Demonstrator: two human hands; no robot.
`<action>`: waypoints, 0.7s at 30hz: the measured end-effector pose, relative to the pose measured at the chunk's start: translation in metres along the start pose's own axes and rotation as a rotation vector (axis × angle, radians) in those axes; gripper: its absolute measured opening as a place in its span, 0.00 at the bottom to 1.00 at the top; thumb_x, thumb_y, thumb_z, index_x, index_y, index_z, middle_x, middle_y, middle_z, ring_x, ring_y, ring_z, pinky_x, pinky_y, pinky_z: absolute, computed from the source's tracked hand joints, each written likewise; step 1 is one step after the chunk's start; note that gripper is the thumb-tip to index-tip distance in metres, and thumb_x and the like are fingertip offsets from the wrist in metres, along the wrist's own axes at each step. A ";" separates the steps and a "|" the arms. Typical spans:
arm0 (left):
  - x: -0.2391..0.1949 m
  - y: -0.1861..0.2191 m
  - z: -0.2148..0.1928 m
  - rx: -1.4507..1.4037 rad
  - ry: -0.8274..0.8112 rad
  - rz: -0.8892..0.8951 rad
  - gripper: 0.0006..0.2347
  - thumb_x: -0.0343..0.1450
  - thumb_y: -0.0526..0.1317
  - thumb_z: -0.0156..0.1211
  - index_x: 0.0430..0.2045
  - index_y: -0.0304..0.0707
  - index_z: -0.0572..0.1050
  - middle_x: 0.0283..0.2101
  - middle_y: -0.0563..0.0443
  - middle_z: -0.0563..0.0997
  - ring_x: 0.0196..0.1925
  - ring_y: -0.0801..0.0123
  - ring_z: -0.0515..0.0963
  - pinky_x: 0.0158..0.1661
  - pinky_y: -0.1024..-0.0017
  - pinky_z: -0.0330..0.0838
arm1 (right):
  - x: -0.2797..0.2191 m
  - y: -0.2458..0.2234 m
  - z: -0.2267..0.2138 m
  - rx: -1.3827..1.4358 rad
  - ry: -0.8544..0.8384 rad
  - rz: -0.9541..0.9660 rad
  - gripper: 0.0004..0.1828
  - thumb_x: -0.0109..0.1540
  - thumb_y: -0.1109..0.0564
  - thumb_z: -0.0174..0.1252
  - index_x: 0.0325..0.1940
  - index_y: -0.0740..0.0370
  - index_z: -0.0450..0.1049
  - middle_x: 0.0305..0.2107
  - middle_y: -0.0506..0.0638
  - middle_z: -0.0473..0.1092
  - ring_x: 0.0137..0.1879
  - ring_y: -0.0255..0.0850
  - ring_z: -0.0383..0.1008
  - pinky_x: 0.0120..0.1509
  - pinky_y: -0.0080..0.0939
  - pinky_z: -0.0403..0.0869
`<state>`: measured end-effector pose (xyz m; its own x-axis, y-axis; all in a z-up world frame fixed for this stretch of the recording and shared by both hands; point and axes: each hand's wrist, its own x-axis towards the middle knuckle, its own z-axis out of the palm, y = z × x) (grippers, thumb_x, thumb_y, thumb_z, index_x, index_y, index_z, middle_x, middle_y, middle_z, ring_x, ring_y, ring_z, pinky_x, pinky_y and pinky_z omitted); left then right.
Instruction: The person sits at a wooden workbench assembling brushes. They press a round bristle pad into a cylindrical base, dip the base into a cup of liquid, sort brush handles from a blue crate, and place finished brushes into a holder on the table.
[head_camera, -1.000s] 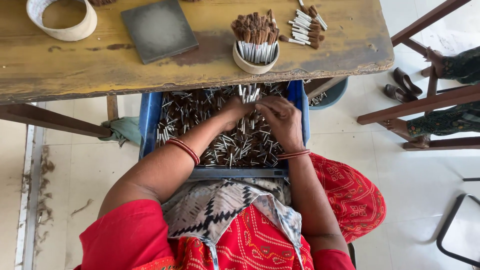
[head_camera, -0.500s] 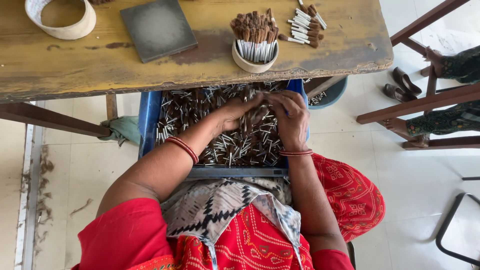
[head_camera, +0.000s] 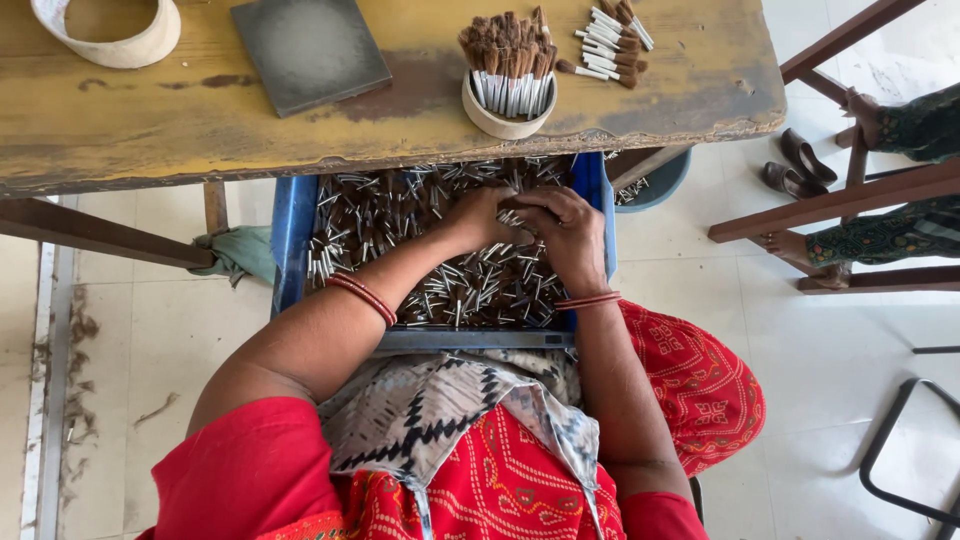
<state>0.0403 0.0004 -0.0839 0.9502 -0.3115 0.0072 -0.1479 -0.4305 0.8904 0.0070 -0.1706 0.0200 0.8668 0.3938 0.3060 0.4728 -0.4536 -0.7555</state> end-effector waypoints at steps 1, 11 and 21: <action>0.000 -0.003 0.001 -0.046 -0.012 -0.052 0.28 0.58 0.49 0.77 0.48 0.35 0.76 0.50 0.44 0.83 0.53 0.57 0.83 0.55 0.60 0.75 | -0.002 0.009 0.002 0.039 0.095 0.049 0.12 0.59 0.66 0.65 0.46 0.62 0.82 0.45 0.53 0.78 0.50 0.42 0.80 0.53 0.39 0.79; 0.001 0.004 -0.013 -1.231 -0.049 -0.471 0.22 0.67 0.46 0.69 0.50 0.27 0.77 0.47 0.39 0.82 0.45 0.60 0.85 0.39 0.65 0.85 | -0.003 -0.018 0.005 -0.164 0.025 -0.179 0.25 0.56 0.55 0.77 0.55 0.57 0.79 0.51 0.53 0.76 0.60 0.48 0.76 0.67 0.46 0.73; -0.003 0.025 -0.013 -0.567 -0.143 -0.289 0.30 0.61 0.32 0.69 0.61 0.39 0.69 0.54 0.41 0.81 0.47 0.61 0.84 0.41 0.70 0.82 | 0.001 -0.002 0.005 -0.161 -0.130 -0.122 0.50 0.50 0.48 0.76 0.71 0.63 0.61 0.62 0.66 0.65 0.66 0.59 0.67 0.68 0.53 0.68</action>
<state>0.0370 0.0019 -0.0553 0.8782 -0.3767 -0.2948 0.3135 -0.0120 0.9495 0.0059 -0.1650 0.0187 0.7789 0.5485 0.3041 0.6010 -0.5142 -0.6119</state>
